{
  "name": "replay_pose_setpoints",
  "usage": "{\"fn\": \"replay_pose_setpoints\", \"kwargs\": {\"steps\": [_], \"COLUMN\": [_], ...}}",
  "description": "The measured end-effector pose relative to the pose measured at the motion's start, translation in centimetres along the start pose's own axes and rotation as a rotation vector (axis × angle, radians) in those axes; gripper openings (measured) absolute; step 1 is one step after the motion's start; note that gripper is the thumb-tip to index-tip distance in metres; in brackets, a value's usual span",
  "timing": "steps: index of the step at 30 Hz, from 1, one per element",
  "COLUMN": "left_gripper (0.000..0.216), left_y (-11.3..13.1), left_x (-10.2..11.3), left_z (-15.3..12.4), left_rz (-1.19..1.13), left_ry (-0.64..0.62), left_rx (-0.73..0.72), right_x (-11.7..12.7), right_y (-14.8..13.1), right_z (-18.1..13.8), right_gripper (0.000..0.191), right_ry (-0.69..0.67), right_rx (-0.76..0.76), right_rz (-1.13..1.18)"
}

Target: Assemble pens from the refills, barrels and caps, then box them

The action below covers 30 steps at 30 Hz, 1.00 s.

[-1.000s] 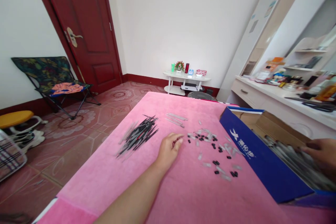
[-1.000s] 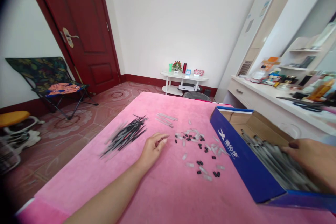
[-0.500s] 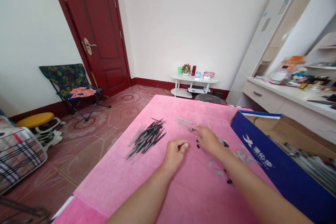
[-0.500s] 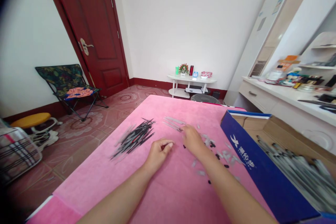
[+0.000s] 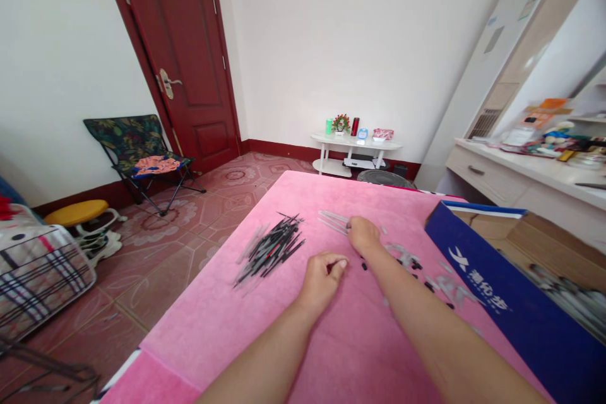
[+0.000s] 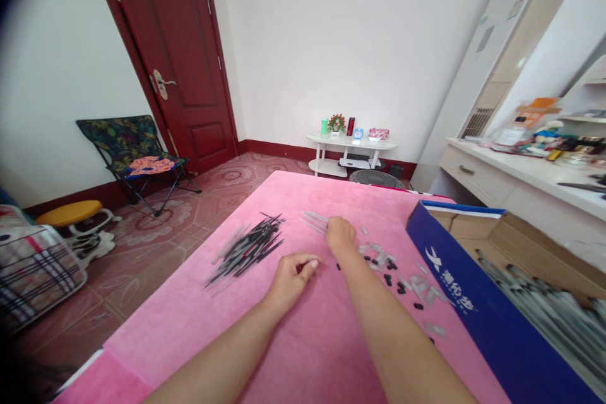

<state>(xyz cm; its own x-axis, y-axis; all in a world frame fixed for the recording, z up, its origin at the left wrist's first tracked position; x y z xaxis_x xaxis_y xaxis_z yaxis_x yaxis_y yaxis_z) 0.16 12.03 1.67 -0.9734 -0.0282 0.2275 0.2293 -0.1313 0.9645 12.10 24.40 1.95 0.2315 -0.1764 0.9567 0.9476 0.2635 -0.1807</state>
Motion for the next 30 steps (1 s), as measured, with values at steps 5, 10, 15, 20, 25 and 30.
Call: {"fn": "replay_pose_setpoints", "kwargs": {"steps": [5, 10, 15, 20, 25, 30], "left_gripper": [0.027, 0.049, 0.028, 0.024, 0.022, 0.023], "left_y": [-1.3, -2.0, 0.3, 1.6, 2.0, 1.6], "left_x": [0.8, 4.2, 9.9, 15.0, 15.8, 15.4], "left_z": [0.4, 0.7, 1.1, 1.0, 1.1, 1.3], "left_rz": [-0.153, -0.454, -0.559, -0.764, -0.85, -0.884], "left_ry": [0.063, 0.274, 0.461, 0.631, 0.628, 0.605], "left_rx": [0.081, 0.146, 0.029, -0.086, -0.126, -0.105], "right_x": [1.4, 2.5, 2.3, -0.3, -1.0, -0.3], "right_y": [-1.5, -7.2, -11.4, -14.6, -16.7, -18.4], "right_z": [-1.8, -4.6, -6.3, -6.7, -6.5, -6.2], "right_gripper": [0.018, 0.016, 0.017, 0.03, 0.025, 0.018], "right_ry": [0.056, 0.126, 0.206, 0.118, 0.028, -0.015], "right_rx": [0.075, 0.381, 0.521, 0.524, 0.522, 0.641], "right_rz": [0.049, 0.29, 0.636, 0.519, 0.293, 0.177]}}
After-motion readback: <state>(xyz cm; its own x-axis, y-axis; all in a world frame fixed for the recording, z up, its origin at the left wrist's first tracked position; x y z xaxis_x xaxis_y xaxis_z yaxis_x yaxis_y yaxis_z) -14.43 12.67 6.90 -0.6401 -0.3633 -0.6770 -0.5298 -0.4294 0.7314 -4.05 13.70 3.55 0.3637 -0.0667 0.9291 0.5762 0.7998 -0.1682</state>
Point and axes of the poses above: each hand's wrist, its own z-axis towards the middle knuckle, its own x-axis out of the back of the hand, y = z × x, the point moved 10 cm from there along z, towards the middle knuckle, and after that the axes turned 14 degrees about x, right-handed, at the moved point
